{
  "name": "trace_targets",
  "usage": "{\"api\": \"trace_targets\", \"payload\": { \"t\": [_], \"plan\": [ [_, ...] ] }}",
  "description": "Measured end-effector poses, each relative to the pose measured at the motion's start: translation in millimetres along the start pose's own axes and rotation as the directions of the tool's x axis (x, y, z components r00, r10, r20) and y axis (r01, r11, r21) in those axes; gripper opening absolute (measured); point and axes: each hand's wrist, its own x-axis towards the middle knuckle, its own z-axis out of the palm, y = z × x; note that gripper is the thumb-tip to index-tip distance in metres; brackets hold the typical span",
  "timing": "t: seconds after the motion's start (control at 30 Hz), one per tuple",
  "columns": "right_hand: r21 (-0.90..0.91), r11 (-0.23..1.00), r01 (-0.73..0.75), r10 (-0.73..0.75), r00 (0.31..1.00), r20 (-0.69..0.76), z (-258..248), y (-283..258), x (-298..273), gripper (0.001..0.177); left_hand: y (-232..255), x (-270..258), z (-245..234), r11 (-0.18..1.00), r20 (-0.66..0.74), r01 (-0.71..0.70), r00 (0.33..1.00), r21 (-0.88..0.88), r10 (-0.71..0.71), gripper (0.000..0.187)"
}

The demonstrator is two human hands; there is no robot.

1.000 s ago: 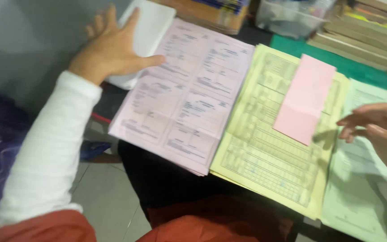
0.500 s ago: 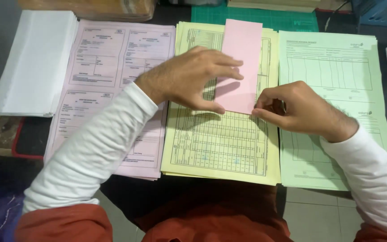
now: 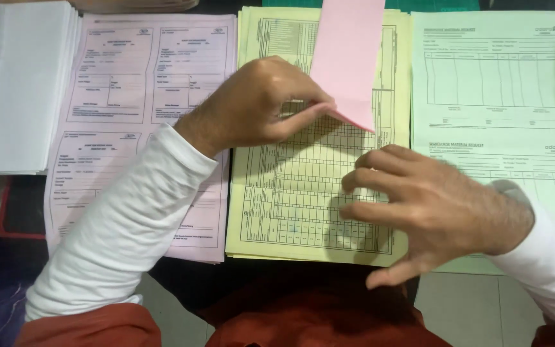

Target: Sorting colored paper forms, folding documents, and inserting them into envelopes on a desk.

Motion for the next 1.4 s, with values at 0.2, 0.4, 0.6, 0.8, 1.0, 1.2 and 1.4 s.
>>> {"api": "trace_targets", "payload": {
  "t": [0.2, 0.4, 0.6, 0.8, 1.0, 1.2, 1.4],
  "plan": [
    [-0.057, 0.998, 0.036, -0.025, 0.982, 0.188, 1.4, -7.7, 5.5, 0.1, 7.3, 1.2, -13.1, 0.998, -0.207, 0.019, 0.978, -0.067, -0.033, 0.011],
    [-0.005, 1.0, 0.005, -0.004, 0.981, 0.196, -3.1, -5.5, 5.5, 0.089, 15.3, 0.4, -20.8, 0.972, -0.242, 0.185, 0.946, -0.143, -0.215, 0.007],
    [0.41, 0.881, -0.234, 0.252, 0.968, 0.011, -20.5, -0.4, 10.1, 0.071, 36.6, 4.5, -12.3, 0.973, -0.539, 0.082, 0.821, -0.215, -0.188, 0.02],
    [0.985, -0.12, -0.122, 0.813, 0.557, 0.168, -25.2, 25.9, -0.7, 0.065, 36.0, 4.1, 25.5, 0.939, -0.25, -0.314, 0.929, -0.138, 0.273, 0.011],
    [0.98, -0.138, -0.142, 0.914, 0.363, 0.181, -25.3, 18.0, 20.8, 0.055, 39.4, 1.5, 33.9, 0.998, -0.277, -0.025, 0.961, -0.062, 0.007, 0.035],
    [0.979, -0.143, -0.144, 0.795, 0.572, 0.2, -17.6, 8.0, 17.7, 0.063, 45.5, 9.9, 24.8, 0.749, -0.179, 0.448, 0.789, -0.488, -0.588, 0.051],
    [0.99, 0.035, -0.139, 0.87, 0.492, 0.038, -4.3, 18.1, 3.4, 0.054, 46.5, 12.0, 23.6, 0.606, -0.088, 0.433, 0.763, -0.667, -0.641, 0.031]
  ]
}}
